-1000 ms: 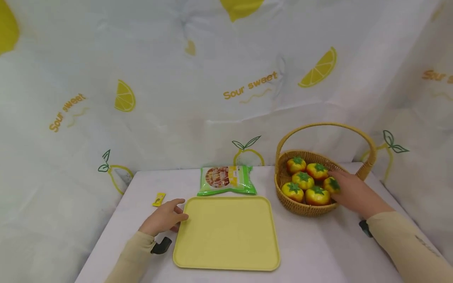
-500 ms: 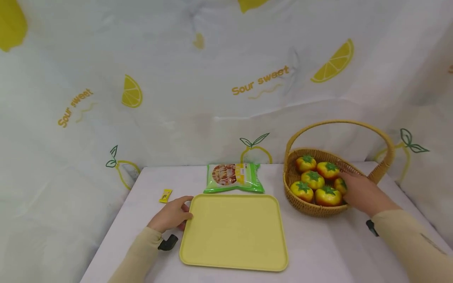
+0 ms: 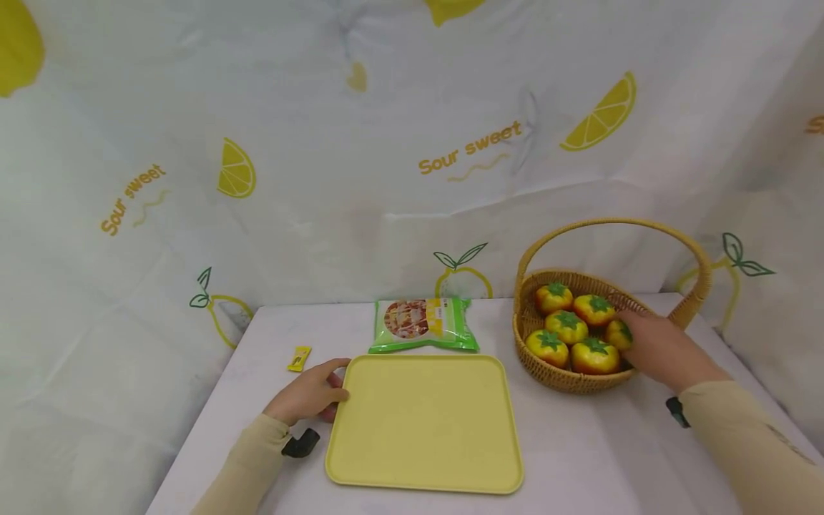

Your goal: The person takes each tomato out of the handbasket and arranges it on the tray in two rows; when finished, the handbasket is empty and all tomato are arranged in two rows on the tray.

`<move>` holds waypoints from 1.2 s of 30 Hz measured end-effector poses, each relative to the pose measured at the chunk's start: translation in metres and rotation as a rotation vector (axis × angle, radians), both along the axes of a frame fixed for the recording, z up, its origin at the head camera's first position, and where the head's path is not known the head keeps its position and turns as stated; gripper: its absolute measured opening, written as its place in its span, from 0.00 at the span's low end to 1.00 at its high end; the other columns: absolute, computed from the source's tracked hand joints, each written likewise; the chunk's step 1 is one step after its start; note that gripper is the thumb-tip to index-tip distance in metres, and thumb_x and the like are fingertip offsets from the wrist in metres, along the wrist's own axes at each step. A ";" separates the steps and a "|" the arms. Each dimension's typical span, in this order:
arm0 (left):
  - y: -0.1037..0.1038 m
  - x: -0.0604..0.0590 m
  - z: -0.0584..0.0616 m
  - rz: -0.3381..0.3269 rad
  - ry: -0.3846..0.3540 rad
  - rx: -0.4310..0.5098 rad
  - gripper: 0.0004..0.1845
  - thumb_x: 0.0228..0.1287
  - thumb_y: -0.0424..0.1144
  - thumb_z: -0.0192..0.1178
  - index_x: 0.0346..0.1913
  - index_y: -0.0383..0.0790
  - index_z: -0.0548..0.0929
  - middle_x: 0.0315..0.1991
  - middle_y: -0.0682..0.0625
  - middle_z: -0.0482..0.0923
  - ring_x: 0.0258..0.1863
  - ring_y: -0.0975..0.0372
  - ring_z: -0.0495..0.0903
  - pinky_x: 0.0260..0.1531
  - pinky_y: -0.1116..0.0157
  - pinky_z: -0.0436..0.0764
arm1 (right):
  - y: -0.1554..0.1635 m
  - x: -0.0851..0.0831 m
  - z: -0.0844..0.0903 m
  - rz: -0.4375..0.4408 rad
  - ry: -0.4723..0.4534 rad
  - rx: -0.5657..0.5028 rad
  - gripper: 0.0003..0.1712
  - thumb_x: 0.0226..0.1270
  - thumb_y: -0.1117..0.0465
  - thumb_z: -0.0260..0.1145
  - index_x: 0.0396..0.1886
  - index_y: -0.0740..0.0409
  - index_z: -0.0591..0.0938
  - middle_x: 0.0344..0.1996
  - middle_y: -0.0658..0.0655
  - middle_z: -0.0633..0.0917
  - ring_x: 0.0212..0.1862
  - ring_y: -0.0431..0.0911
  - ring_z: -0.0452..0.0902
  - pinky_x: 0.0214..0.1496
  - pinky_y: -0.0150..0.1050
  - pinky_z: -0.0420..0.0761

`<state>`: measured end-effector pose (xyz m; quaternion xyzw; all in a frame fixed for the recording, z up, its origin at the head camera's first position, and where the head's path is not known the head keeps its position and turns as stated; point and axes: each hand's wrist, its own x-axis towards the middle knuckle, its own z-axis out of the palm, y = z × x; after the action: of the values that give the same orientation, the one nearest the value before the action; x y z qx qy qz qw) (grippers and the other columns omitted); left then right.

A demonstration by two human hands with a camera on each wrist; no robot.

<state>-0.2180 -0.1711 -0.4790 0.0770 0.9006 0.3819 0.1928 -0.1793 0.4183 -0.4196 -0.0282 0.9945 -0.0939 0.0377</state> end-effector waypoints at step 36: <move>-0.002 -0.007 -0.003 -0.002 -0.104 0.025 0.36 0.75 0.36 0.67 0.83 0.48 0.68 0.49 0.44 0.78 0.23 0.58 0.86 0.26 0.61 0.91 | -0.209 0.013 0.019 0.184 0.194 -0.369 0.41 0.63 0.36 0.80 0.70 0.50 0.82 0.58 0.59 0.84 0.52 0.54 0.82 0.52 0.56 0.86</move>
<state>-0.2249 -0.1729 -0.4822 0.0601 0.8846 0.3962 0.2386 -0.1662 0.2089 -0.4007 -0.1342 0.9527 -0.2670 -0.0557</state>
